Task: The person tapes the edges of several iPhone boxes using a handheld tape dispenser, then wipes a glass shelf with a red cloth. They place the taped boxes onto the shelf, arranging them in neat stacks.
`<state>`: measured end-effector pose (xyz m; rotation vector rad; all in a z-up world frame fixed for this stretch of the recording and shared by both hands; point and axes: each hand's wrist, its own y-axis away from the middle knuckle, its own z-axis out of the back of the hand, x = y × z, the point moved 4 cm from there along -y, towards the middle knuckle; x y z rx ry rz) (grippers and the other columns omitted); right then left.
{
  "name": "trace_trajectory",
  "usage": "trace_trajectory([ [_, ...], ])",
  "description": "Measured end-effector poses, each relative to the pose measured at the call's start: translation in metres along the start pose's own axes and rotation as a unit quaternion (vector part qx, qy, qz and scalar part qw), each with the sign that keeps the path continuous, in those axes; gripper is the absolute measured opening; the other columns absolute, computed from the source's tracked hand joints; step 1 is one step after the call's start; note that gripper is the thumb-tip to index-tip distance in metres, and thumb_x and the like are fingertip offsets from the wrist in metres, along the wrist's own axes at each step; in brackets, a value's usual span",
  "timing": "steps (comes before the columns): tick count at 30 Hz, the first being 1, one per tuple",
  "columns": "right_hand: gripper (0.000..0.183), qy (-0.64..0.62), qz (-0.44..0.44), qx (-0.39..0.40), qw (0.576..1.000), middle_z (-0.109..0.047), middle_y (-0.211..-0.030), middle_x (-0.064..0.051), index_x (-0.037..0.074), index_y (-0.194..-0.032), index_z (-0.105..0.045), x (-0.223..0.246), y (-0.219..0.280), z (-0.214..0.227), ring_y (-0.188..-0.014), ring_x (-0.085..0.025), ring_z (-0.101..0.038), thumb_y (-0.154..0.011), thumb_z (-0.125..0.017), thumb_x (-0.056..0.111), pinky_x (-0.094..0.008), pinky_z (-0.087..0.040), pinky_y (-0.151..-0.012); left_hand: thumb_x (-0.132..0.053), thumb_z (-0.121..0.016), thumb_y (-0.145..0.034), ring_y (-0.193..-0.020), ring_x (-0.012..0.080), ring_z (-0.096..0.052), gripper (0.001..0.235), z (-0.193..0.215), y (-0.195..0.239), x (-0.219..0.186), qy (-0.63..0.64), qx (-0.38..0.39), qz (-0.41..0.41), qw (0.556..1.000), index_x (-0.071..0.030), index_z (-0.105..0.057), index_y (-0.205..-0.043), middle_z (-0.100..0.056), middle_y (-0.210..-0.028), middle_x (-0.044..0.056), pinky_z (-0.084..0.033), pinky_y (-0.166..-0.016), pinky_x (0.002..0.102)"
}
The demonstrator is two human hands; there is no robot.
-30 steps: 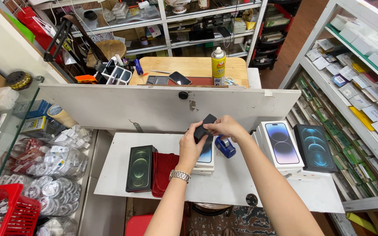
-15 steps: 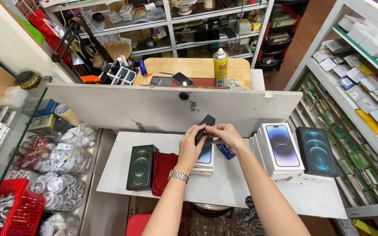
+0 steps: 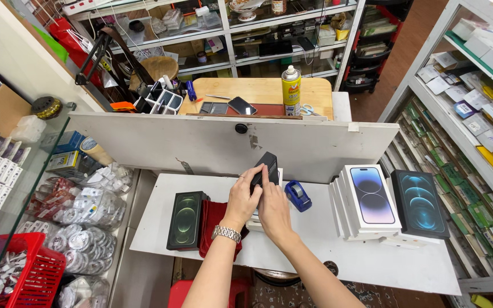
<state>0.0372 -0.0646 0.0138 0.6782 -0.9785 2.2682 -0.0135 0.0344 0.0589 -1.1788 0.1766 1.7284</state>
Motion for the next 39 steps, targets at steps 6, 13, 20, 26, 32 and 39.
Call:
trace_trajectory([
  [6,0.084,0.021,-0.015,0.018,1.000,-0.059,-0.099,-0.016,-0.002,-0.160,-0.023,0.001,0.002,-0.012,-0.090,-0.033,-0.055,-0.084,-0.058,-0.006,-0.046,-0.047,-0.079,-0.017,-0.060,-0.092,-0.119,0.0377,-0.064,0.040,-0.002,0.001,0.003,0.006,-0.018,0.009,1.000,-0.012,-0.062,-0.132,-0.067,-0.129,0.020,-0.052,-0.100,0.043],
  [13,0.088,-0.021,0.043,-0.038,0.998,-0.051,-0.127,-0.027,0.000,-0.146,-0.035,0.013,0.019,0.018,-0.111,-0.044,-0.051,-0.071,-0.080,0.012,-0.047,-0.045,-0.090,-0.030,-0.065,-0.096,-0.106,0.0380,-0.069,0.036,-0.001,-0.011,-0.020,-0.042,-0.027,0.124,0.991,-0.012,-0.065,-0.127,-0.073,-0.111,0.023,-0.054,-0.090,0.043],
  [20,0.079,-0.095,-0.108,0.001,0.990,-0.051,-0.139,-0.026,0.002,-0.156,-0.028,-0.023,0.010,-0.008,-0.126,-0.040,-0.054,-0.089,-0.069,0.010,-0.044,-0.047,-0.103,-0.035,-0.065,-0.093,-0.104,0.0316,-0.074,0.062,0.004,-0.014,-0.011,0.110,-0.046,0.175,0.977,-0.014,-0.042,-0.147,-0.069,-0.123,0.020,-0.058,-0.087,0.040],
  [26,0.076,-0.291,-0.354,0.128,0.880,-0.064,-0.130,-0.024,0.002,-0.157,-0.033,-0.127,0.000,-0.051,-0.118,-0.032,-0.062,-0.089,-0.063,0.022,-0.040,-0.048,-0.101,-0.037,-0.069,-0.093,-0.125,0.0352,-0.060,0.071,0.045,0.030,0.115,-0.094,-0.129,0.265,0.951,-0.012,-0.040,-0.153,-0.065,-0.132,0.020,-0.045,-0.106,0.046],
  [32,0.098,0.102,-0.171,0.123,0.972,-0.024,-0.158,-0.028,-0.002,-0.151,-0.032,-0.114,-0.002,-0.065,-0.140,-0.047,-0.030,-0.075,-0.085,0.030,-0.051,-0.035,-0.110,-0.051,-0.088,-0.074,-0.146,0.0443,-0.029,0.108,0.090,0.104,0.208,-0.297,-0.065,0.471,0.828,-0.020,-0.024,-0.156,-0.032,-0.157,0.024,-0.025,-0.114,0.063],
  [39,0.082,-0.001,-0.131,0.186,0.974,-0.025,-0.164,-0.023,0.015,-0.154,-0.041,-0.045,-0.026,-0.106,-0.145,-0.048,-0.029,-0.082,-0.077,0.035,-0.051,-0.034,-0.117,-0.052,-0.093,-0.058,-0.147,0.0417,-0.035,0.146,0.103,0.126,0.236,-0.285,0.079,0.517,0.803,-0.035,0.002,-0.166,-0.031,-0.160,0.026,-0.035,-0.115,0.057],
])
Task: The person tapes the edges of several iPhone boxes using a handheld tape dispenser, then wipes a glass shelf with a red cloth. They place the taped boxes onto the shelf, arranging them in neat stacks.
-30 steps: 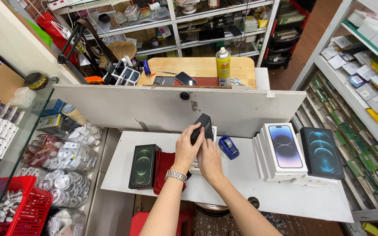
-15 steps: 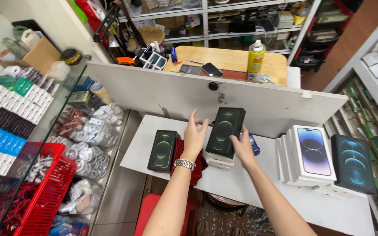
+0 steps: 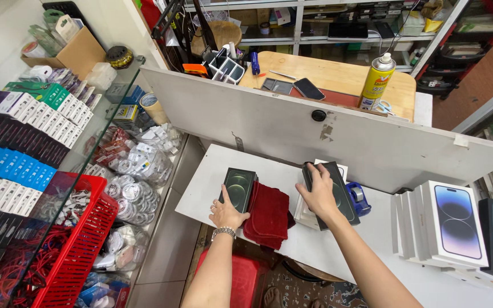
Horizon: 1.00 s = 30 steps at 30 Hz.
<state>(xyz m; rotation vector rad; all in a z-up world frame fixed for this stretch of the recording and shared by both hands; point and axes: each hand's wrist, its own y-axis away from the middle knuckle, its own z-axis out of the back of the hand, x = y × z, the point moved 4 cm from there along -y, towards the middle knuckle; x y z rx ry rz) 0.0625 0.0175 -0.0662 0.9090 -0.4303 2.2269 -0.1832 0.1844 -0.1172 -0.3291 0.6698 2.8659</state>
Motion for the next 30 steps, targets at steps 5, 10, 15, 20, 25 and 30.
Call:
trace_trajectory([
  [5,0.097,0.227,-0.048,-0.012,0.973,-0.017,-0.162,-0.024,0.021,-0.157,-0.036,0.003,-0.004,0.031,-0.144,-0.053,-0.025,-0.076,-0.081,0.053,-0.060,-0.032,-0.112,-0.060,-0.087,-0.065,-0.145,0.0431,-0.037,0.129,0.016,-0.021,0.005,0.176,0.051,-0.006,0.983,-0.034,-0.012,-0.167,-0.038,-0.156,0.026,-0.030,-0.117,0.057],
  [10,0.111,0.208,-0.114,0.096,0.967,-0.013,-0.167,-0.024,0.028,-0.159,-0.032,-0.019,-0.004,0.036,-0.128,-0.055,-0.048,-0.063,-0.078,0.061,-0.058,-0.048,-0.106,-0.064,-0.073,-0.077,-0.120,0.0315,-0.054,0.094,0.028,-0.010,-0.022,0.533,0.273,-0.016,0.801,-0.009,-0.049,-0.150,-0.056,-0.138,0.019,-0.044,-0.104,0.053],
  [15,0.101,0.291,-0.100,0.007,0.952,-0.016,-0.160,-0.028,0.014,-0.153,-0.037,-0.012,-0.011,0.029,-0.129,-0.057,-0.043,-0.076,-0.076,0.067,-0.057,-0.048,-0.098,-0.061,-0.065,-0.079,-0.105,0.0315,-0.065,0.078,0.037,0.036,-0.059,0.652,0.419,-0.015,0.632,-0.002,-0.064,-0.130,-0.069,-0.118,0.021,-0.049,-0.095,0.052],
  [20,0.074,-0.087,-0.040,0.021,0.995,-0.054,-0.145,-0.023,0.011,-0.147,-0.051,0.023,-0.015,0.047,-0.126,-0.035,-0.062,-0.091,-0.069,0.055,-0.042,-0.055,-0.100,-0.046,-0.077,-0.081,-0.119,0.0318,-0.062,0.080,0.030,0.070,-0.103,0.661,0.441,-0.120,0.595,-0.002,-0.053,-0.144,-0.065,-0.129,0.019,-0.049,-0.109,0.055],
  [25,0.066,-0.185,-0.026,0.027,0.982,-0.074,-0.112,-0.020,0.002,-0.136,-0.051,0.054,0.014,0.078,-0.101,-0.028,-0.073,-0.082,-0.075,0.033,-0.037,-0.056,-0.087,-0.039,-0.085,-0.068,-0.135,0.0308,-0.040,0.120,0.020,0.099,-0.158,0.379,0.188,-0.351,0.835,-0.022,-0.013,-0.163,-0.039,-0.150,0.021,-0.036,-0.112,0.046],
  [30,0.056,-0.115,-0.101,0.001,0.988,-0.075,-0.109,-0.022,0.000,-0.135,-0.051,0.038,0.038,0.129,-0.099,-0.032,-0.073,-0.090,-0.070,0.028,-0.040,-0.057,-0.086,-0.043,-0.077,-0.095,-0.142,0.0257,-0.042,0.086,0.032,0.124,-0.206,0.408,0.182,-0.398,0.801,-0.018,-0.034,-0.165,-0.042,-0.159,0.015,-0.040,-0.110,0.044],
])
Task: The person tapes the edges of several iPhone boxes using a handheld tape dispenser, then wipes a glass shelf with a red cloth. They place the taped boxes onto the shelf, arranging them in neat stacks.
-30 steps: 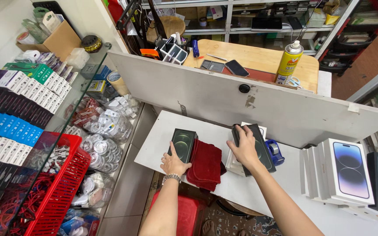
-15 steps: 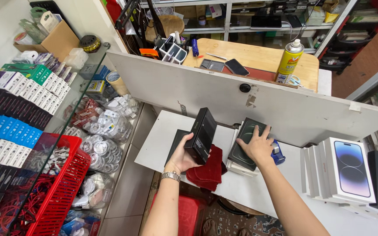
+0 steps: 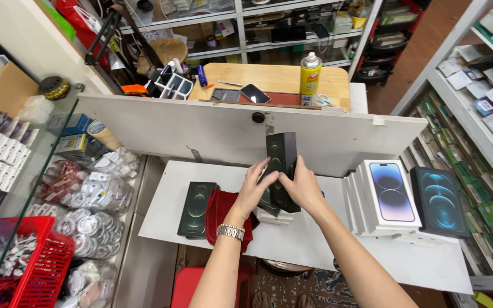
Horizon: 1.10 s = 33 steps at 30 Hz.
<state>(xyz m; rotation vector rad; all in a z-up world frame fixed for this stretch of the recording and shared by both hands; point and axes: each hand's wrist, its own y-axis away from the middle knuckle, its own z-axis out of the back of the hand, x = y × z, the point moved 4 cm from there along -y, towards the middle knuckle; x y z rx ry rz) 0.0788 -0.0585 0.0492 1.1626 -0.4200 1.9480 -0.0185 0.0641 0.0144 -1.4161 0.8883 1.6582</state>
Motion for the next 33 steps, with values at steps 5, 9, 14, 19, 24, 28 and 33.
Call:
trace_trajectory([
  [5,0.069,-0.064,0.166,0.049,0.983,-0.070,-0.123,-0.020,0.001,-0.146,-0.048,-0.042,-0.011,0.029,-0.109,-0.024,-0.068,-0.087,-0.072,0.025,-0.035,-0.053,-0.090,-0.028,-0.079,-0.085,-0.112,0.0228,-0.070,0.062,-0.047,-0.032,-0.020,0.053,-0.173,0.061,0.982,-0.007,-0.056,-0.138,-0.072,-0.127,0.016,-0.055,-0.092,0.032],
  [9,0.047,-0.260,-0.009,-0.051,0.964,-0.074,-0.123,-0.014,0.002,-0.135,-0.063,-0.159,-0.064,0.036,-0.107,-0.016,-0.071,-0.097,-0.060,0.030,-0.030,-0.056,-0.091,-0.017,-0.072,-0.091,-0.115,0.0211,-0.066,0.047,-0.052,-0.044,-0.006,0.208,-0.200,-0.015,0.957,-0.001,-0.058,-0.133,-0.068,-0.127,0.013,-0.053,-0.095,0.031],
  [14,0.048,-0.032,-0.157,-0.061,0.985,-0.074,-0.112,-0.019,-0.003,-0.127,-0.066,-0.312,-0.092,-0.007,-0.095,-0.026,-0.068,-0.093,-0.072,0.031,-0.035,-0.053,-0.083,-0.018,-0.072,-0.090,-0.116,0.0190,-0.064,0.050,-0.035,-0.046,0.034,0.327,-0.228,0.058,0.915,-0.002,-0.055,-0.134,-0.066,-0.129,0.010,-0.054,-0.094,0.032],
  [19,0.036,0.048,-0.148,-0.048,0.987,-0.078,-0.096,-0.013,0.006,-0.108,-0.076,-0.358,-0.115,-0.041,-0.084,-0.026,-0.074,-0.084,-0.074,0.032,-0.039,-0.057,-0.081,-0.021,-0.073,-0.087,-0.117,0.0202,-0.065,0.053,-0.021,-0.047,0.053,0.409,-0.223,0.126,0.876,-0.005,-0.056,-0.135,-0.066,-0.128,0.009,-0.055,-0.096,0.035],
  [24,0.025,0.176,-0.056,-0.090,0.979,-0.079,-0.088,-0.014,0.004,-0.092,-0.080,-0.347,-0.122,-0.043,-0.088,-0.029,-0.072,-0.081,-0.076,0.026,-0.040,-0.057,-0.084,-0.022,-0.074,-0.088,-0.118,0.0201,-0.064,0.054,-0.017,-0.050,0.058,0.380,-0.223,0.127,0.889,-0.005,-0.056,-0.136,-0.066,-0.129,0.008,-0.054,-0.095,0.035],
  [28,0.032,0.125,-0.176,-0.031,0.976,-0.077,-0.083,-0.017,0.004,-0.088,-0.081,-0.350,-0.135,-0.041,-0.080,-0.029,-0.075,-0.082,-0.078,0.035,-0.040,-0.058,-0.080,-0.021,-0.074,-0.087,-0.118,0.0193,-0.063,0.055,-0.015,-0.056,0.056,0.346,-0.219,0.126,0.904,-0.005,-0.056,-0.137,-0.066,-0.129,0.008,-0.052,-0.096,0.035],
  [33,0.043,0.101,-0.231,0.004,0.968,-0.075,-0.071,-0.017,-0.003,-0.074,-0.080,-0.356,-0.139,-0.035,-0.072,-0.028,-0.075,-0.079,-0.079,0.040,-0.038,-0.057,-0.078,-0.020,-0.074,-0.088,-0.119,0.0198,-0.063,0.054,-0.022,-0.062,0.055,0.336,-0.200,0.106,0.914,-0.004,-0.057,-0.136,-0.066,-0.130,0.009,-0.051,-0.099,0.034],
])
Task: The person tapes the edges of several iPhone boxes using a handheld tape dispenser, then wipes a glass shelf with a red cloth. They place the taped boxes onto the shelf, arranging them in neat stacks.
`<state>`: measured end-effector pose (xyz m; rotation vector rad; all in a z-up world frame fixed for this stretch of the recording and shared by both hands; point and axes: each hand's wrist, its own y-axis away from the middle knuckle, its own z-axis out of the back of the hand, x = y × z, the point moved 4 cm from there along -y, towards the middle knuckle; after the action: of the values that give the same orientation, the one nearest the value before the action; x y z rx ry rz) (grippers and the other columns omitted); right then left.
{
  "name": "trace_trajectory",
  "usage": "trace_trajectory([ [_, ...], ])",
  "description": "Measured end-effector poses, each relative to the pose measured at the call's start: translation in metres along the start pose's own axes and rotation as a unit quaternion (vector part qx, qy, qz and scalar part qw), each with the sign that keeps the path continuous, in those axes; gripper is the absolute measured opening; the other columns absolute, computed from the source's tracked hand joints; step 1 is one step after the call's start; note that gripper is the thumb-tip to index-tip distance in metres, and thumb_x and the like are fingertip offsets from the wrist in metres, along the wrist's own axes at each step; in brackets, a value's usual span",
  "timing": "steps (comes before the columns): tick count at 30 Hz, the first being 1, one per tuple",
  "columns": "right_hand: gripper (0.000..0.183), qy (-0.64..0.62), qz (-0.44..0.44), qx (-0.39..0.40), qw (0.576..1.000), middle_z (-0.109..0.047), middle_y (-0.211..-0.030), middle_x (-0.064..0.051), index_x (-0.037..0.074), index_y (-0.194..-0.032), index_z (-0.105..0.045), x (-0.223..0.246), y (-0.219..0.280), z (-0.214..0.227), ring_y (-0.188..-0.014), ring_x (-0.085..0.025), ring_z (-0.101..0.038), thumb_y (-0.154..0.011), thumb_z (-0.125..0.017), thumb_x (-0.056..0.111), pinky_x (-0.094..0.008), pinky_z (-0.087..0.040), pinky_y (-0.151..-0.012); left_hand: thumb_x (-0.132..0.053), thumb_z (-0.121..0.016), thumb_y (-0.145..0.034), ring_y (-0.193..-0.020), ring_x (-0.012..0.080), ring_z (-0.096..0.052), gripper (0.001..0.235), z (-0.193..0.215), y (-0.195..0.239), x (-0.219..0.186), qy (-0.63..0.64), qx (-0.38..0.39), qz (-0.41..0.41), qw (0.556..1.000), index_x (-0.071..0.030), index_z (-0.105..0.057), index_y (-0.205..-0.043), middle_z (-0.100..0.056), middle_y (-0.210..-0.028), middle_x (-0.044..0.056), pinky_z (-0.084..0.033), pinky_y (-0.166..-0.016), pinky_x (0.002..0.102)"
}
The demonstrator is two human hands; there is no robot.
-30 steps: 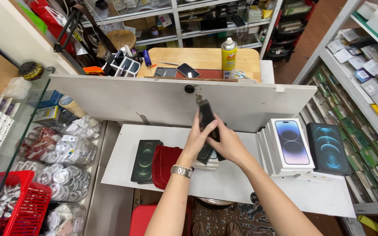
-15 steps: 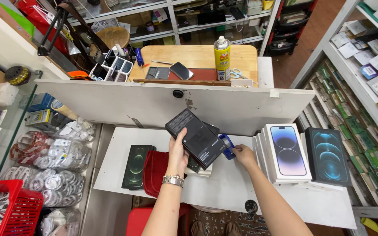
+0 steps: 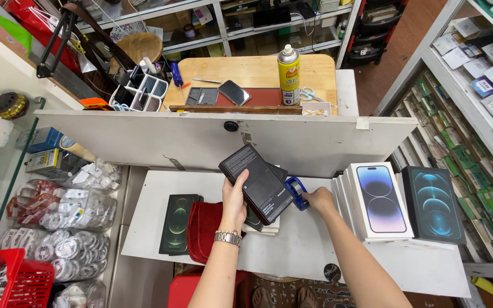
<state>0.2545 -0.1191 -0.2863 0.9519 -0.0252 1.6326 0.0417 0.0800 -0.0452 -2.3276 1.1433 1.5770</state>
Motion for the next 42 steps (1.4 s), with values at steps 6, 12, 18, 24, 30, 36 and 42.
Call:
trace_trajectory([
  [6,0.032,-0.071,-0.038,0.036,0.996,-0.078,-0.079,-0.019,-0.005,-0.084,-0.081,-0.012,-0.002,-0.003,-0.076,-0.026,-0.076,-0.078,-0.080,0.027,-0.036,-0.057,-0.080,-0.021,-0.073,-0.089,-0.122,0.0202,-0.062,0.055,0.000,-0.002,0.001,-0.025,0.000,0.011,1.000,-0.004,-0.055,-0.137,-0.065,-0.133,0.010,-0.049,-0.102,0.034],
  [12,0.030,-0.237,-0.072,0.097,0.964,-0.078,-0.098,-0.022,-0.012,-0.099,-0.075,-0.024,-0.002,-0.001,-0.089,-0.027,-0.076,-0.082,-0.078,0.012,-0.033,-0.057,-0.087,-0.022,-0.072,-0.089,-0.123,0.0209,-0.061,0.055,0.002,-0.001,-0.004,-0.042,0.006,0.008,0.999,-0.002,-0.055,-0.137,-0.065,-0.133,0.011,-0.048,-0.104,0.035],
  [18,0.032,-0.345,-0.010,0.073,0.936,-0.077,-0.105,-0.021,-0.009,-0.102,-0.076,-0.027,0.035,0.001,-0.099,-0.022,-0.073,-0.087,-0.078,0.019,-0.031,-0.053,-0.095,-0.020,-0.072,-0.089,-0.122,0.0208,-0.062,0.052,0.000,0.001,-0.009,-0.029,0.010,0.000,1.000,-0.002,-0.056,-0.135,-0.065,-0.132,0.011,-0.048,-0.102,0.035],
  [24,0.032,-0.328,0.048,0.029,0.943,-0.072,-0.122,-0.012,-0.012,-0.103,-0.073,-0.027,0.056,0.001,-0.105,-0.019,-0.071,-0.090,-0.072,0.018,-0.029,-0.050,-0.098,-0.020,-0.072,-0.090,-0.121,0.0208,-0.062,0.050,0.001,0.001,-0.014,-0.030,0.012,-0.003,0.999,-0.002,-0.057,-0.134,-0.066,-0.131,0.011,-0.048,-0.103,0.035],
  [30,0.029,-0.358,0.072,0.059,0.929,-0.071,-0.118,-0.012,-0.013,-0.107,-0.069,-0.041,0.047,-0.001,-0.102,-0.020,-0.072,-0.089,-0.070,0.010,-0.028,-0.053,-0.094,-0.021,-0.072,-0.090,-0.122,0.0207,-0.061,0.051,-0.002,0.003,-0.013,-0.042,0.012,-0.006,0.999,-0.002,-0.057,-0.135,-0.066,-0.132,0.012,-0.047,-0.103,0.035],
  [36,0.030,-0.361,0.044,0.049,0.930,-0.074,-0.102,-0.017,-0.008,-0.113,-0.067,-0.047,0.035,-0.015,-0.095,-0.021,-0.075,-0.089,-0.070,0.011,-0.030,-0.059,-0.088,-0.021,-0.072,-0.089,-0.123,0.0201,-0.061,0.053,-0.006,0.003,-0.013,-0.053,0.012,0.003,0.999,-0.003,-0.056,-0.136,-0.065,-0.133,0.011,-0.047,-0.104,0.035],
  [42,0.030,-0.132,0.006,-0.089,0.987,-0.077,-0.086,-0.009,-0.001,-0.102,-0.077,-0.038,0.054,-0.009,-0.085,-0.021,-0.074,-0.085,-0.073,0.024,-0.034,-0.056,-0.084,-0.024,-0.073,-0.088,-0.124,0.0195,-0.061,0.053,-0.012,0.005,-0.017,-0.063,0.009,0.003,0.998,-0.004,-0.057,-0.135,-0.066,-0.132,0.011,-0.047,-0.104,0.035],
])
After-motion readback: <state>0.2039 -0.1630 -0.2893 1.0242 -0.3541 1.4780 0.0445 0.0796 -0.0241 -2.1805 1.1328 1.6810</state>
